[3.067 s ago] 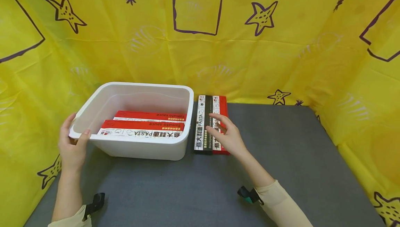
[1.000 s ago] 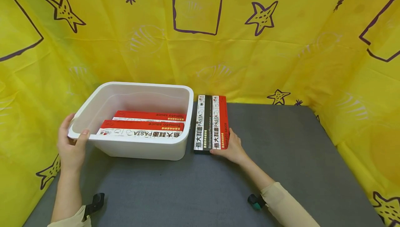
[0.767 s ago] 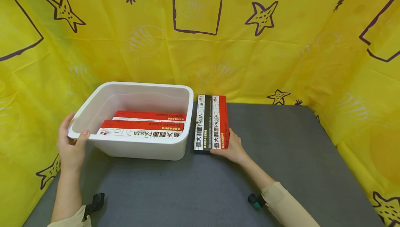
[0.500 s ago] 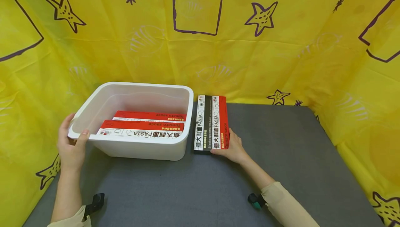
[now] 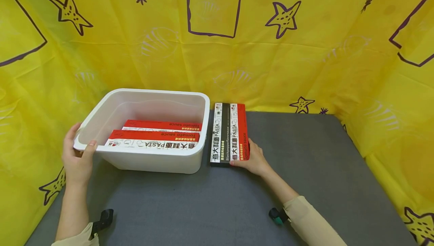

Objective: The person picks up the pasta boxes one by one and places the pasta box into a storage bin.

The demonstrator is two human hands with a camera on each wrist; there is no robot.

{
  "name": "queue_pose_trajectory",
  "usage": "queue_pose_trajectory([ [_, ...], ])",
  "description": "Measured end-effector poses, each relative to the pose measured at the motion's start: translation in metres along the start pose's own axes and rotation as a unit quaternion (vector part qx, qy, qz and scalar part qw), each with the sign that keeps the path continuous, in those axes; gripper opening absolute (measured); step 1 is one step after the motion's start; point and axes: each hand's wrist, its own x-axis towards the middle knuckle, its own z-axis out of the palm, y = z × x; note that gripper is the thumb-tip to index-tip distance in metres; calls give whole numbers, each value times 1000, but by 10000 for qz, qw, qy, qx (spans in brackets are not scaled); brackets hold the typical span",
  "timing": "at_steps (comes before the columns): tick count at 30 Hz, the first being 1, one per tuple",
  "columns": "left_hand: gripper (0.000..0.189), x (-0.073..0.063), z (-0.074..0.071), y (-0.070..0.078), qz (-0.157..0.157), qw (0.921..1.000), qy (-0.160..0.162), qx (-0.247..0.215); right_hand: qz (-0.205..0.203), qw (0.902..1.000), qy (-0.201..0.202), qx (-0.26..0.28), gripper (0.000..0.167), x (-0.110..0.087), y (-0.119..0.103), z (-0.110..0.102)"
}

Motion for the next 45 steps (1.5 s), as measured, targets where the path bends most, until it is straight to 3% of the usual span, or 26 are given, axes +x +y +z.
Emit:
queue_pose_trajectory([
  [11, 64, 0, 0, 1, -16, 10000, -4, 44, 120, 9998, 21, -146, 99, -3, 1, -5],
  [21, 64, 0, 0, 2, -108, 9999, -35, 96, 119, 9993, 188, -309, 80, -10, 1, -10],
  [34, 64, 0, -1, 1, -37, 10000, 7, -25, -625, 9940, 602, -673, 60, -5, 5, 0],
  [40, 64, -1, 0, 2, -37, 9999, 16, 117, -259, 9967, 617, -449, 66, -8, 4, 0],
  [45, 63, -1, 0, 3, 35, 9999, 37, 143, 227, 9977, 557, -305, 86, -15, 4, -5],
])
